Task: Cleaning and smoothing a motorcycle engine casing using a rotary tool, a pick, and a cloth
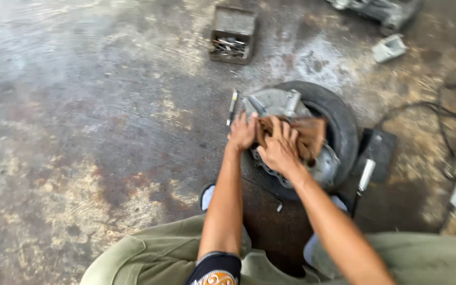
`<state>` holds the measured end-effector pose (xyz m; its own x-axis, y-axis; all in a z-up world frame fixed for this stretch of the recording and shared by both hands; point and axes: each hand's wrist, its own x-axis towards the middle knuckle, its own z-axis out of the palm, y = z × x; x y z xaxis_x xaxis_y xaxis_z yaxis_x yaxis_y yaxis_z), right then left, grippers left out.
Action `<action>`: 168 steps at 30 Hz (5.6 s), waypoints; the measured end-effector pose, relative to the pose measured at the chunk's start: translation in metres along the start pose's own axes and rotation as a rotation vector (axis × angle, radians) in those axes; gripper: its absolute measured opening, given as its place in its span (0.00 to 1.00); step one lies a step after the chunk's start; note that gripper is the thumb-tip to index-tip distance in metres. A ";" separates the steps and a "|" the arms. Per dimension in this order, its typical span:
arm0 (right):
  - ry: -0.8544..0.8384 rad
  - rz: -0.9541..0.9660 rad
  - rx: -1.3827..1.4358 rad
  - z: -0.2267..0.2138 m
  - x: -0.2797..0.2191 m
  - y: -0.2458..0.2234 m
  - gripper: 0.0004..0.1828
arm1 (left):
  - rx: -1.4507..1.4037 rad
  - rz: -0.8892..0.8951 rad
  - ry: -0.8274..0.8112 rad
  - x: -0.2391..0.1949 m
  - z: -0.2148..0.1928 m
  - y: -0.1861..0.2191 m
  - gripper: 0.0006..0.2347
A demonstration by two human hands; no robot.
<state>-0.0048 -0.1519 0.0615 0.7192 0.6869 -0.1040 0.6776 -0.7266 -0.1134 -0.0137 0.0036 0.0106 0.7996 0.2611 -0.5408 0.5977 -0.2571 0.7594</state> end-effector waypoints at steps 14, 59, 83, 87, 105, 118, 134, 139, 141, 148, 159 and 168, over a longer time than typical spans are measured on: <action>0.158 0.984 0.830 -0.088 -0.056 0.079 0.33 | 0.047 0.204 0.480 0.005 0.013 0.006 0.24; 1.031 0.395 1.289 -0.137 0.031 0.165 0.18 | -1.251 0.922 0.549 -0.064 0.009 0.138 0.21; 0.384 0.874 1.104 -0.154 -0.033 0.114 0.35 | -0.954 0.135 0.714 -0.154 0.000 0.127 0.31; 0.352 0.712 0.990 -0.137 -0.036 0.106 0.29 | -1.203 -0.114 0.750 -0.141 0.020 0.093 0.39; 0.170 0.166 0.021 -0.040 -0.038 0.025 0.16 | -0.972 -0.449 0.689 -0.051 0.010 0.013 0.45; -0.016 -0.260 -0.067 -0.037 -0.029 0.070 0.14 | -0.393 -0.553 0.539 -0.087 -0.013 0.035 0.45; 0.096 -0.377 0.159 -0.003 -0.010 0.112 0.08 | 0.274 0.043 0.861 -0.050 0.011 -0.001 0.11; 0.627 -0.129 0.102 0.021 0.009 0.069 0.17 | 0.219 0.027 0.799 -0.054 0.004 0.004 0.12; 0.457 -0.532 -0.348 0.015 -0.008 0.026 0.11 | 0.176 -0.004 0.727 -0.044 0.004 -0.003 0.13; 0.473 -0.304 -0.010 0.002 -0.007 0.120 0.06 | 0.218 -0.071 0.629 -0.050 0.000 0.009 0.20; -0.005 -0.251 -0.395 0.041 0.004 0.086 0.16 | 0.268 -0.096 0.631 -0.041 0.002 0.004 0.24; 0.117 -0.160 -0.100 -0.018 -0.003 0.100 0.15 | 0.271 -0.078 0.710 -0.036 0.009 0.002 0.24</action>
<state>0.0633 -0.2264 0.0678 0.6104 0.7917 0.0239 0.7921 -0.6101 -0.0203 -0.0406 -0.0142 0.0283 0.5792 0.7998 -0.1573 0.7177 -0.4089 0.5636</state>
